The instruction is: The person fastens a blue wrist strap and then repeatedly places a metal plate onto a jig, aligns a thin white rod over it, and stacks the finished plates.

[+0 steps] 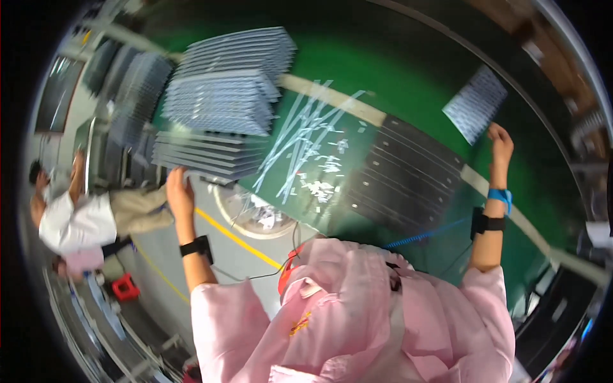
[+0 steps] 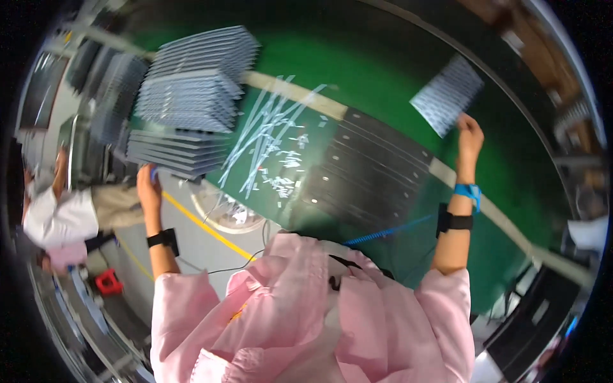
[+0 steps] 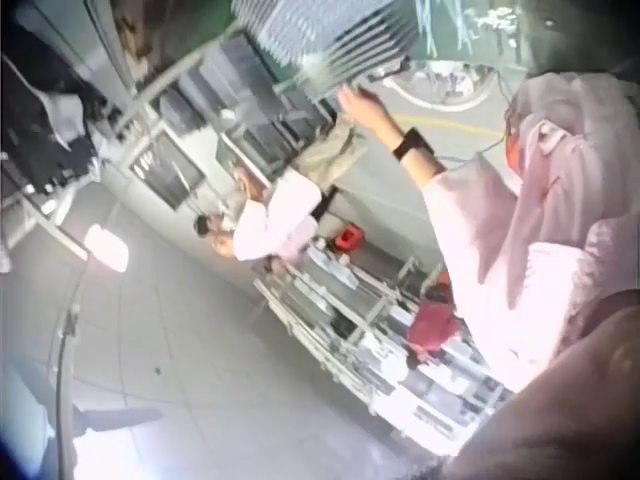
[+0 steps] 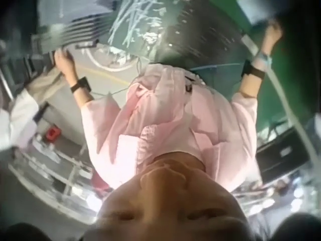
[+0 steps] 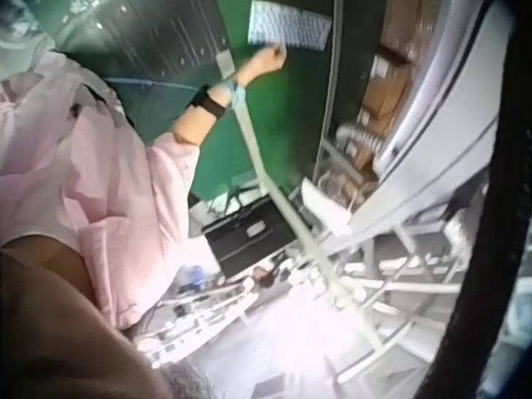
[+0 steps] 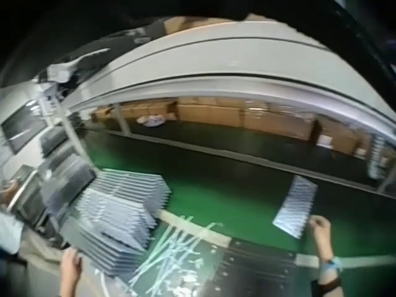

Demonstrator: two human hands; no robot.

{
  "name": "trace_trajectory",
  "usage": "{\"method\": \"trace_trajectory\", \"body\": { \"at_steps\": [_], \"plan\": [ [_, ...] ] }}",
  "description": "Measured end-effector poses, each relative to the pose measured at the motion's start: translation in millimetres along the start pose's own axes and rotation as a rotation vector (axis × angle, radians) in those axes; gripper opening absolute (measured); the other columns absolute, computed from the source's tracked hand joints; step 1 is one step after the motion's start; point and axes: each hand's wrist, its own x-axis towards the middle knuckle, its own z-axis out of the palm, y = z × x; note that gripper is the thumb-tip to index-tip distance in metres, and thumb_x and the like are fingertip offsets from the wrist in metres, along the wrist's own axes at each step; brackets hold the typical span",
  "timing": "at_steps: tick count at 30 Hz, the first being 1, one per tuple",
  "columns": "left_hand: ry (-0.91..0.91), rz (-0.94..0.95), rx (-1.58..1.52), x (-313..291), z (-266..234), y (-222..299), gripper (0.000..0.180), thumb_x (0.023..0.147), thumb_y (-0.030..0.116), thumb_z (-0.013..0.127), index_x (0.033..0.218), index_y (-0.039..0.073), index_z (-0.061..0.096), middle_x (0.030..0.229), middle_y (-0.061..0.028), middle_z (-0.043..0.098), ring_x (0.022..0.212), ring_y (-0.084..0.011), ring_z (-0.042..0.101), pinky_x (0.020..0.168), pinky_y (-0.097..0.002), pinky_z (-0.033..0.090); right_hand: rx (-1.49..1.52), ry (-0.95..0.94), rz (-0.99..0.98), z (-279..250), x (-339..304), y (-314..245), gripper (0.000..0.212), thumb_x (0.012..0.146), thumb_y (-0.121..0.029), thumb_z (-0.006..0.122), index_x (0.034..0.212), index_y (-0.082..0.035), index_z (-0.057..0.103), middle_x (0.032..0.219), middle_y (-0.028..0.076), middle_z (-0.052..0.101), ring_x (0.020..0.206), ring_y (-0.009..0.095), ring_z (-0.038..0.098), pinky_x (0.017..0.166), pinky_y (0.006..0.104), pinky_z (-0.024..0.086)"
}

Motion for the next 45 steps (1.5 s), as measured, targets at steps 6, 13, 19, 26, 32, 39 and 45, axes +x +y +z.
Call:
{"method": "trace_trajectory", "body": {
  "at_steps": [6, 13, 19, 26, 32, 39, 45],
  "plan": [
    [-0.185, 0.149, 0.016, 31, -2, -24, 0.011, 0.071, 0.002, 0.054, 0.082, 0.004, 0.052, 0.082, -0.0112, 0.052, 0.079, -0.0311, 0.05, 0.071, -0.0382, 0.04, 0.03, -0.057, 0.063, -51, -83, -87, 0.021, 0.084, -0.014, 0.05, 0.094, 0.002, 0.058, 0.084, 0.008, 0.061, 0.083, 0.014, 0.056, 0.076, 0.0231, 0.042],
    [-0.354, 0.417, -0.094, 56, -48, 5, 0.008, 0.073, -0.001, 0.051, 0.08, 0.003, 0.051, 0.072, -0.0116, 0.052, 0.073, -0.0309, 0.05, 0.066, -0.0359, 0.041, 0.129, 0.027, 0.091, -103, -141, -107, 0.02, 0.085, -0.014, 0.048, 0.091, 0.003, 0.058, 0.085, 0.009, 0.061, 0.079, 0.016, 0.058, 0.077, 0.0246, 0.042],
    [-0.476, 0.473, -0.337, 59, -111, 180, 0.019, 0.067, -0.006, 0.046, 0.083, 0.003, 0.049, 0.075, -0.0148, 0.054, 0.071, -0.0322, 0.054, 0.058, -0.0378, 0.043, -0.235, -0.161, -0.468, -54, -205, -212, 0.023, 0.08, -0.013, 0.053, 0.1, -0.001, 0.055, 0.094, 0.009, 0.06, 0.089, 0.021, 0.056, 0.085, 0.0311, 0.038],
    [-0.443, 0.96, -0.641, 71, -39, 350, 0.019, 0.066, -0.003, 0.049, 0.082, 0.005, 0.044, 0.071, -0.013, 0.052, 0.066, -0.0325, 0.053, 0.056, -0.0396, 0.042, -0.81, -0.488, -0.636, 13, -208, -168, 0.016, 0.073, -0.02, 0.059, 0.083, -0.008, 0.054, 0.074, 0.007, 0.057, 0.074, 0.026, 0.056, 0.068, 0.0398, 0.042],
    [-0.686, 0.97, -0.601, 85, 45, 350, 0.014, 0.075, 0.012, 0.055, 0.087, 0.005, 0.055, 0.075, -0.013, 0.059, 0.074, -0.0315, 0.055, 0.06, -0.0405, 0.043, -0.748, -0.424, -0.548, 10, -186, -91, 0.015, 0.074, -0.022, 0.057, 0.073, -0.009, 0.051, 0.062, 0.009, 0.054, 0.062, 0.029, 0.055, 0.051, 0.039, 0.041],
    [-0.678, 0.914, -0.626, 80, 58, 337, 0.014, 0.075, 0.013, 0.055, 0.086, 0.005, 0.058, 0.074, -0.0127, 0.059, 0.072, -0.0326, 0.055, 0.059, -0.0409, 0.043, -0.682, -0.416, -0.516, 19, -189, -83, 0.016, 0.076, -0.023, 0.056, 0.073, -0.009, 0.05, 0.063, 0.009, 0.054, 0.063, 0.03, 0.054, 0.052, 0.0394, 0.041],
    [-0.62, 0.906, -0.666, 70, 58, 340, 0.011, 0.075, 0.013, 0.055, 0.083, 0.005, 0.056, 0.075, -0.0122, 0.059, 0.071, -0.0328, 0.055, 0.059, -0.0406, 0.043, -0.657, -0.411, -0.563, 11, -189, -84, 0.015, 0.075, -0.021, 0.057, 0.072, -0.008, 0.051, 0.064, 0.008, 0.055, 0.064, 0.029, 0.054, 0.052, 0.0383, 0.042]
  ]
}}
